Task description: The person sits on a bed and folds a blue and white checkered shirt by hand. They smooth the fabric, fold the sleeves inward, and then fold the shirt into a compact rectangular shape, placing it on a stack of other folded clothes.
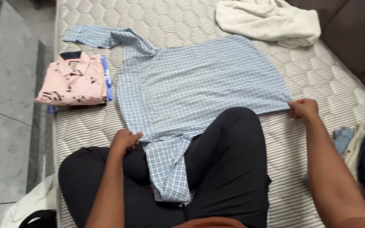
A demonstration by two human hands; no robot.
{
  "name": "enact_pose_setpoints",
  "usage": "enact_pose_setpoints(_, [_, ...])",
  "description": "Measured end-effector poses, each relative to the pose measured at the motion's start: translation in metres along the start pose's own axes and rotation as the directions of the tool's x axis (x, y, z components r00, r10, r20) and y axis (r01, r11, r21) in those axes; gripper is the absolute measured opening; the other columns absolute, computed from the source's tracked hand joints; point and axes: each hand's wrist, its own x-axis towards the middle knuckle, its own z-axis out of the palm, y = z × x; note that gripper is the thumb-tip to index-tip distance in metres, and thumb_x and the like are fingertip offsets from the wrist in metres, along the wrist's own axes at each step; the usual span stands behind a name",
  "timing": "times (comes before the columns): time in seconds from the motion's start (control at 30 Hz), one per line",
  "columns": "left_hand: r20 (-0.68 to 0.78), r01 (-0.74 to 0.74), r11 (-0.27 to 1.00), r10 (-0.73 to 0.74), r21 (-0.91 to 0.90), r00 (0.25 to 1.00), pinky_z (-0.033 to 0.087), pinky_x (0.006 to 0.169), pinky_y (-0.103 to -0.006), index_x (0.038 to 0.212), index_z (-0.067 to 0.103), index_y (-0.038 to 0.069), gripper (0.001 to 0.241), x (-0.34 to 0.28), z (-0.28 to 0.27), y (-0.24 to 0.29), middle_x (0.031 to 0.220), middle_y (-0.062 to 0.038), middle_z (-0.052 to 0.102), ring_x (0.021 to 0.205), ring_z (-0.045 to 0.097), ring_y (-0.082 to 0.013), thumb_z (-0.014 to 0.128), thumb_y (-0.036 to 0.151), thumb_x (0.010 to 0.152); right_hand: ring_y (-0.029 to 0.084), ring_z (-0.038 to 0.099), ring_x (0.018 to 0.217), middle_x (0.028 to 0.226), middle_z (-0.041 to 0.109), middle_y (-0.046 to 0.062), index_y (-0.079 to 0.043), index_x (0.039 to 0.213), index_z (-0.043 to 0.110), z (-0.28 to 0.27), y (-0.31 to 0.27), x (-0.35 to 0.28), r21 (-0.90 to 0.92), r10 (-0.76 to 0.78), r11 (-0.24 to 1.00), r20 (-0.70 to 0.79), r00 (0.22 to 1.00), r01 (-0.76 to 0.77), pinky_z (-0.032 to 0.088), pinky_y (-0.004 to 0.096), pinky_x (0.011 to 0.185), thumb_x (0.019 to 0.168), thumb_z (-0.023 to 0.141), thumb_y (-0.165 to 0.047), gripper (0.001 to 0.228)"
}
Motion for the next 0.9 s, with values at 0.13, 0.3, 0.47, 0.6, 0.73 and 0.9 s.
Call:
enact_pose_setpoints(0.13, [-0.15, -0.03, 0.979, 0.061, 0.201, 0.987, 0.06, 0.074, -0.0492, 0.083, 0.077, 0.001, 0.051, -0.065, -0.008, 0.025, 0.09, -0.02, 0.078, 0.087, 0.077, -0.0377, 0.082, 0.051, 0.08, 0.02, 0.065, 0.067, 0.08, 0.072, 0.015, 0.002, 0.096, 0.073, 0.013, -0.005, -0.055, -0.401, -0.397, 0.856, -0.107, 0.912, 0.325, 0.049, 0.032, 0.058, 0.097, 0.082, -0.025, 0.029])
enact_pose_setpoints(0.3, [-0.414, -0.079, 0.933, 0.231, 0.352, 0.881, 0.057, 0.073, -0.0551, 0.079, 0.076, 0.003, 0.063, -0.167, -0.02, 0.061, 0.088, -0.022, 0.074, 0.084, 0.072, -0.0434, 0.068, 0.065, 0.09, 0.014, 0.069, 0.078, 0.091, 0.07, 0.01, 0.004, 0.124, 0.058, 0.007, -0.07, -0.14, 0.034, -0.443, 0.875, -0.342, 0.829, 0.482, 0.054, 0.025, 0.066, 0.104, 0.073, -0.02, 0.034])
enact_pose_setpoints(0.47, [0.116, -0.227, 0.888, 0.197, 0.399, 0.974, 0.055, 0.084, -0.0461, 0.097, 0.071, 0.005, 0.07, -0.264, -0.004, 0.051, 0.097, -0.015, 0.072, 0.093, 0.071, -0.0337, 0.078, 0.07, 0.072, 0.011, 0.064, 0.075, 0.083, 0.069, 0.007, 0.001, 0.1, 0.065, 0.081, -0.148, -0.346, 0.207, -0.419, 0.826, -0.397, 0.817, 0.524, 0.05, 0.026, 0.067, 0.115, 0.063, -0.018, 0.024])
enact_pose_setpoints(0.6, [0.196, -0.503, 0.778, 0.463, 0.377, 0.864, 0.043, 0.098, -0.0459, 0.145, 0.049, 0.009, 0.109, -0.282, 0.015, 0.031, 0.138, -0.013, 0.056, 0.118, 0.055, -0.0324, 0.1, 0.04, 0.053, 0.021, 0.064, 0.079, 0.082, 0.071, -0.001, -0.016, 0.081, 0.074, 0.121, -0.231, -0.471, -0.369, -0.839, 0.5, 0.019, 0.544, 0.784, 0.046, 0.038, 0.073, 0.084, 0.079, -0.024, 0.009])
enact_pose_setpoints(0.73, [0.059, -0.45, 0.81, 0.463, 0.376, 0.884, 0.042, 0.101, -0.0456, 0.14, 0.053, 0.012, 0.093, -0.273, 0.036, 0.025, 0.144, -0.014, 0.049, 0.127, 0.048, -0.0329, 0.096, 0.02, 0.058, 0.02, 0.063, 0.074, 0.078, 0.071, -0.004, -0.015, 0.078, 0.075, 0.126, -0.225, -0.479, -0.323, -0.853, 0.361, 0.265, 0.45, 0.875, 0.042, 0.038, 0.07, 0.08, 0.079, -0.027, 0.013])
enact_pose_setpoints(0.9, [-0.212, -0.561, 0.685, 0.702, 0.465, 0.68, 0.047, 0.094, -0.0468, 0.089, 0.08, 0.008, 0.031, -0.247, 0.056, 0.011, 0.14, -0.018, 0.054, 0.13, 0.051, -0.0361, 0.081, 0.001, 0.06, 0.019, 0.06, 0.07, 0.075, 0.07, -0.005, -0.014, 0.077, 0.077, 0.133, -0.222, -0.473, -0.364, -0.815, 0.351, 0.336, 0.473, 0.863, 0.041, 0.037, 0.069, 0.085, 0.078, -0.031, 0.019])
